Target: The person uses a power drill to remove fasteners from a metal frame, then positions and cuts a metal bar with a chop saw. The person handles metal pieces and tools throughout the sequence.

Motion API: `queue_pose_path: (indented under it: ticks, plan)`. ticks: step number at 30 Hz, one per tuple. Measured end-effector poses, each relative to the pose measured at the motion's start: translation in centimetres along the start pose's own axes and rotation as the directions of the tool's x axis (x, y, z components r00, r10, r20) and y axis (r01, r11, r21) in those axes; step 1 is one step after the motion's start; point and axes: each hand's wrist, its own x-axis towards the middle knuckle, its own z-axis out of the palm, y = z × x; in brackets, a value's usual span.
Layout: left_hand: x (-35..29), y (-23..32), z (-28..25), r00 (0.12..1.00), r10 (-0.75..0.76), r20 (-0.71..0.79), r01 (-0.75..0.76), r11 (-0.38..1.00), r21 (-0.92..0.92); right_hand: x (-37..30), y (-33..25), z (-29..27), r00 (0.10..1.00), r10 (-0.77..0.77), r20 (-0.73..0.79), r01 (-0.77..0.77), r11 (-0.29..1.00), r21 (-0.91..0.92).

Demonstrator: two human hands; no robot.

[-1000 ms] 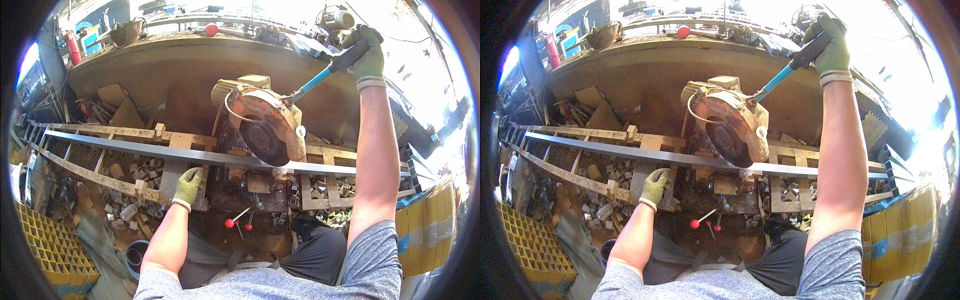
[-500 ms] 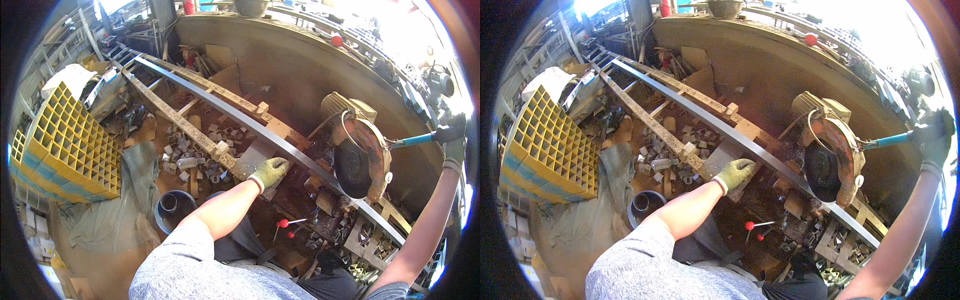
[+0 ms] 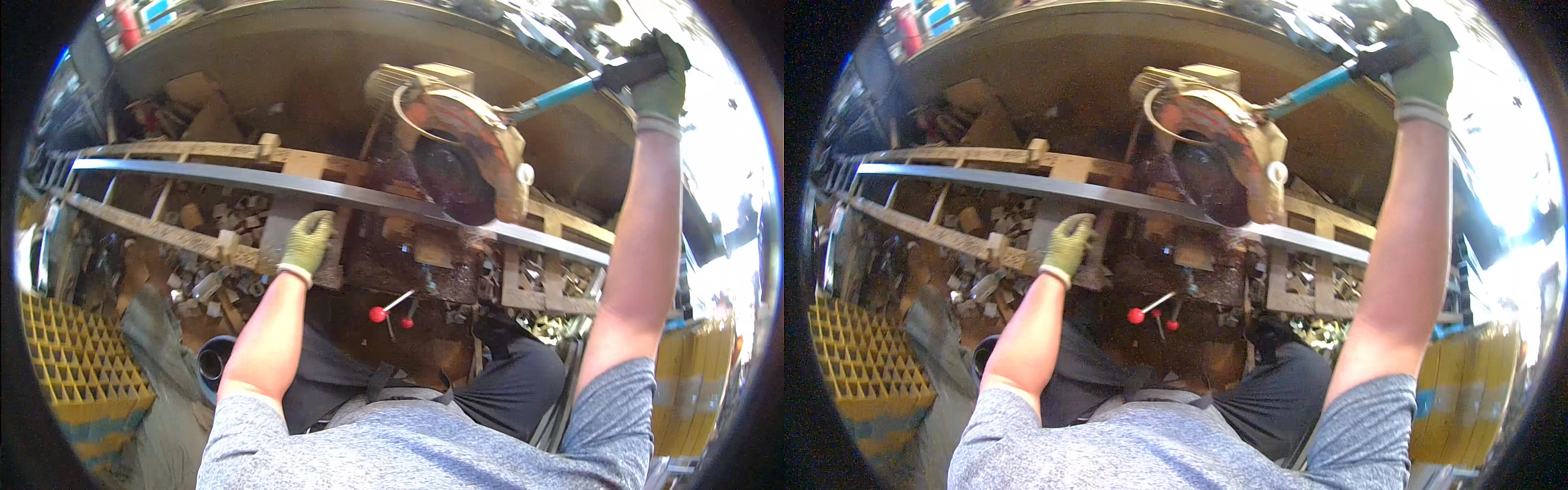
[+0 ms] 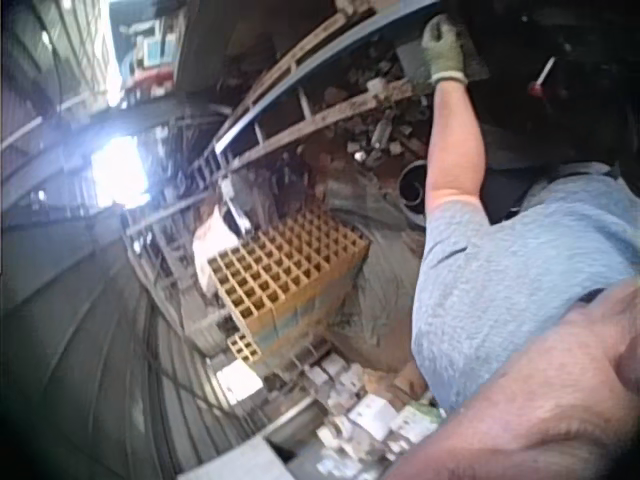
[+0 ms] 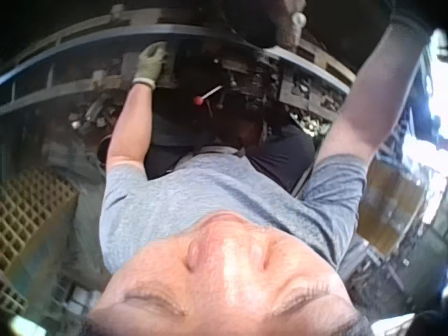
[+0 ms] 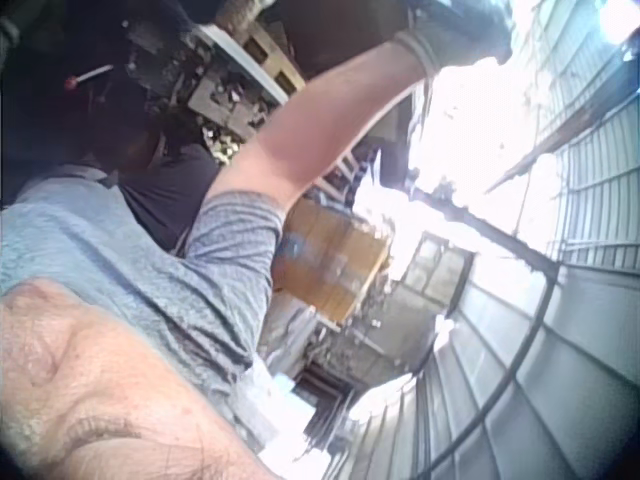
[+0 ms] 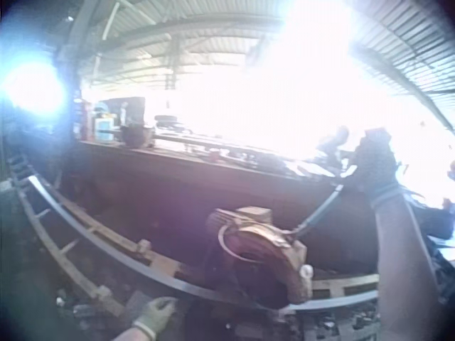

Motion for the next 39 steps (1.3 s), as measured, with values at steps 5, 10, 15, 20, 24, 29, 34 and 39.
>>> queue_pose_path:
  ticks: [5, 10, 15, 20, 24, 29, 34, 39]
  plan:
    - [-0.1, 0.7, 0.3, 0.997, -0.081, -0.001, 0.081, 0.996, -0.04, -1.8, -1.1, 0.7, 0.999, 0.028, -0.017, -0.026, 0.993, 0.113]
    - [-0.1, 0.6, 0.4, 0.998, -0.061, -0.022, 0.06, 0.998, -0.022, -3.5, -1.4, 1.4, 0.999, 0.04, -0.019, -0.037, 0.992, 0.12]
    - [-0.3, 0.6, 0.5, 0.992, -0.121, -0.022, 0.12, 0.992, -0.04, -5.0, -2.2, 2.9, 0.994, -0.015, -0.105, 0.029, 0.991, 0.134]
    - [-0.3, 0.5, 0.4, 0.996, -0.084, -0.012, 0.083, 0.996, -0.028, -6.8, -2.7, 4.3, 0.993, -0.05, -0.108, 0.059, 0.995, 0.083]
    - [-0.3, 0.6, 0.3, 0.999, -0.031, -0.017, 0.031, 0.999, -0.037, -7.6, -3.1, 4.5, 0.992, -0.042, -0.119, 0.046, 0.998, 0.033]
    - [-0.2, 0.6, 0.3, 0.998, -0.059, -0.007, 0.059, 0.998, -0.036, -8.1, -3.2, 4.2, 0.988, -0.078, -0.133, 0.083, 0.996, 0.037]
    - [0.1, 0.3, 0.3, 0.996, -0.086, -0.014, 0.086, 0.996, -0.036, -8.9, -3.2, 3.5, 0.987, -0.077, -0.144, 0.086, 0.995, 0.054]
    - [0.1, 0.5, 0.1, 0.999, -0.044, 0.0, 0.044, 0.997, -0.064, -9.1, -3.2, 2.8, 0.986, -0.105, -0.128, 0.108, 0.994, 0.014]
